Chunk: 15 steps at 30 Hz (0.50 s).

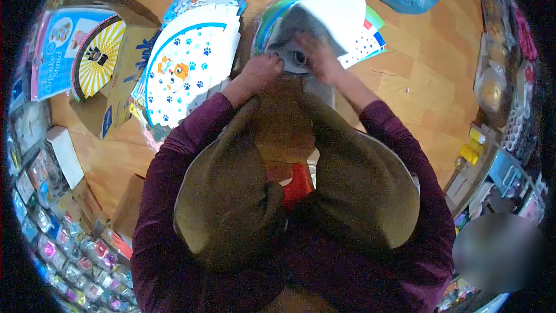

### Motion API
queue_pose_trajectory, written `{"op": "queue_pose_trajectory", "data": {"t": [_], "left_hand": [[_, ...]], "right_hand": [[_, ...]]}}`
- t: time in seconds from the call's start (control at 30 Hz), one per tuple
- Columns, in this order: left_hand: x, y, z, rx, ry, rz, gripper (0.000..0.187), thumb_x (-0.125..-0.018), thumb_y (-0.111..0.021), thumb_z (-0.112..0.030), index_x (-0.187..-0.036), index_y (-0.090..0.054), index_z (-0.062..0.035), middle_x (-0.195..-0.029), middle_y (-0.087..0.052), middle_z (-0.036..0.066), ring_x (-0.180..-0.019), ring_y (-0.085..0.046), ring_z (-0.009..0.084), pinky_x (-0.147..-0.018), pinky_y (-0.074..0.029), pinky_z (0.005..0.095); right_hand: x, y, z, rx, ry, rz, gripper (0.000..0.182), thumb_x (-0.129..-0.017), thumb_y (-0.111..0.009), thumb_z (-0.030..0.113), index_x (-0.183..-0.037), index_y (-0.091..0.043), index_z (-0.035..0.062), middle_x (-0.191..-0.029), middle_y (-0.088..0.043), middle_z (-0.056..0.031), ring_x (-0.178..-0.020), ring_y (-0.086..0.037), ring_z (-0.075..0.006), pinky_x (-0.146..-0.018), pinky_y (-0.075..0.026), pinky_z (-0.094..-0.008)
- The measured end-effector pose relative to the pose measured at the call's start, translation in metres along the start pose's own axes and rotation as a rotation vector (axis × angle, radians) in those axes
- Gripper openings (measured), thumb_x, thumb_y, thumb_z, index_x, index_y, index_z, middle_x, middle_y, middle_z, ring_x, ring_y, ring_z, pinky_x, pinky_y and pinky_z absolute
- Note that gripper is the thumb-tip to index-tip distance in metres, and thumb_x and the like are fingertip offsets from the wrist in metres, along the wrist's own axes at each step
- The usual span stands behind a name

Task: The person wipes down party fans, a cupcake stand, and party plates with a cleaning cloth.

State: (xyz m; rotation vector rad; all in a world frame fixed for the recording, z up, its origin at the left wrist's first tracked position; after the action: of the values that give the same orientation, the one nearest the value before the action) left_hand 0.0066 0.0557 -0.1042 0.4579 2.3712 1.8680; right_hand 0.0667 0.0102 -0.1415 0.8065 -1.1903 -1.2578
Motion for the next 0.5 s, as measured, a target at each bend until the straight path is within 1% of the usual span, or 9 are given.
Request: {"op": "queue_pose_trajectory", "data": {"t": [0.13,0.2,0.27,0.33,0.37,0.4,0.43,0.47,0.5], "left_hand": [[-0.004,0.023,-0.001,0.048,0.042,-0.058,0.010,-0.071,-0.051,-0.011,-0.079,-0.053,-0.0054,-0.076,-0.053,0.007,-0.074,-0.056,0.0235,-0.061,-0.050,0.0338],[-0.001,0.023,0.001,0.064,0.038,-0.071,0.012,-0.071,-0.052,-0.010,-0.082,-0.054,-0.0070,-0.083,-0.055,0.007,-0.077,-0.057,0.0232,-0.062,-0.050,0.0336],[0.002,0.046,0.003,0.170,0.039,-0.216,0.015,-0.070,-0.053,-0.008,-0.085,-0.055,-0.0078,-0.084,-0.057,0.008,-0.076,-0.058,0.0238,-0.061,-0.049,0.0345],[0.007,0.073,0.014,0.266,0.076,-0.359,0.018,-0.069,-0.054,-0.007,-0.087,-0.057,-0.0086,-0.086,-0.058,0.009,-0.076,-0.059,0.0243,-0.060,-0.049,0.0354],[0.012,0.094,0.024,0.318,0.133,-0.446,0.022,-0.072,-0.053,-0.005,-0.093,-0.057,-0.0098,-0.086,-0.060,0.008,-0.077,-0.060,0.0225,-0.061,-0.049,0.0329],[0.020,0.115,0.034,0.367,0.197,-0.533,0.025,-0.075,-0.052,-0.004,-0.099,-0.058,-0.0111,-0.087,-0.062,0.007,-0.078,-0.060,0.0207,-0.062,-0.049,0.0304],[0.032,0.146,0.049,0.554,0.312,-0.608,0.024,-0.075,-0.053,-0.002,-0.097,-0.059,-0.0088,-0.080,-0.062,0.008,-0.073,-0.060,0.0178,-0.059,-0.048,0.0290],[0.049,0.167,0.062,0.740,0.421,-0.683,0.022,-0.076,-0.054,0.000,-0.096,-0.060,-0.0064,-0.074,-0.062,0.008,-0.068,-0.060,0.0150,-0.057,-0.047,0.0276],[0.070,0.168,0.083,0.785,0.515,-0.773,0.023,-0.074,-0.054,-0.001,-0.097,-0.059,-0.0050,-0.072,-0.061,0.011,-0.062,-0.061,0.0197,-0.057,-0.047,0.0274]], "right_hand": [[0.025,0.038,-0.110,-0.015,-0.465,-0.126,0.056,-0.076,-0.046,0.011,-0.130,-0.028,0.0103,-0.140,-0.013,-0.0099,-0.128,-0.017,-0.0291,-0.101,-0.019,-0.0466],[0.047,0.042,-0.168,-0.029,-0.585,-0.357,0.050,-0.075,-0.044,0.006,-0.124,-0.037,0.0093,-0.130,-0.033,-0.0153,-0.119,-0.033,-0.0323,-0.095,-0.030,-0.0432],[0.066,0.039,-0.206,-0.322,-0.764,-0.077,0.039,-0.072,-0.046,0.005,-0.111,-0.048,0.0060,-0.105,-0.053,-0.0210,-0.100,-0.050,-0.0354,-0.083,-0.040,-0.0410],[0.083,0.052,-0.236,-0.306,-0.688,-0.391,0.029,-0.069,-0.050,0.007,-0.097,-0.054,0.0020,-0.083,-0.057,-0.0231,-0.080,-0.056,-0.0370,-0.071,-0.044,-0.0415],[0.103,0.080,-0.231,-0.262,-0.903,-0.499,0.029,-0.067,-0.053,0.007,-0.095,-0.054,-0.0014,-0.089,-0.056,-0.0246,-0.080,-0.055,-0.0372,-0.071,-0.044,-0.0390],[0.114,0.091,-0.226,-0.351,-0.631,-0.701,0.030,-0.071,-0.052,0.006,-0.100,-0.054,-0.0009,-0.093,-0.059,-0.0177,-0.079,-0.056,-0.0308,-0.069,-0.045,-0.0344],[0.148,0.058,-0.255,-1.217,-0.972,-1.014,0.035,-0.073,-0.047,0.001,-0.107,-0.054,-0.0016,-0.091,-0.060,-0.0078,-0.081,-0.055,-0.0168,-0.067,-0.046,-0.0298],[0.161,0.087,-0.238,-1.068,-1.034,-1.002,0.033,-0.076,-0.046,0.001,-0.108,-0.053,-0.0020,-0.098,-0.057,-0.0094,-0.084,-0.055,-0.0186,-0.072,-0.046,-0.0296],[0.172,0.061,-0.258,-1.451,-0.870,-1.139,0.032,-0.080,-0.046,0.004,-0.111,-0.050,-0.0018,-0.103,-0.055,-0.0108,-0.087,-0.054,-0.0197,-0.075,-0.046,-0.0315]]}}
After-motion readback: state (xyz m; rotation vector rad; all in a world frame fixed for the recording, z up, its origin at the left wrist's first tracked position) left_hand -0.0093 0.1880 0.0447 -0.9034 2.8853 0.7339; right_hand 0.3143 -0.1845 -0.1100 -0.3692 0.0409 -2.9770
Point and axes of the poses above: each hand's wrist, its own x-axis away from the middle knuckle, its own y-axis out of the back of the hand, z = x × y, the point moved 10 cm from there along -x, towards the middle knuckle
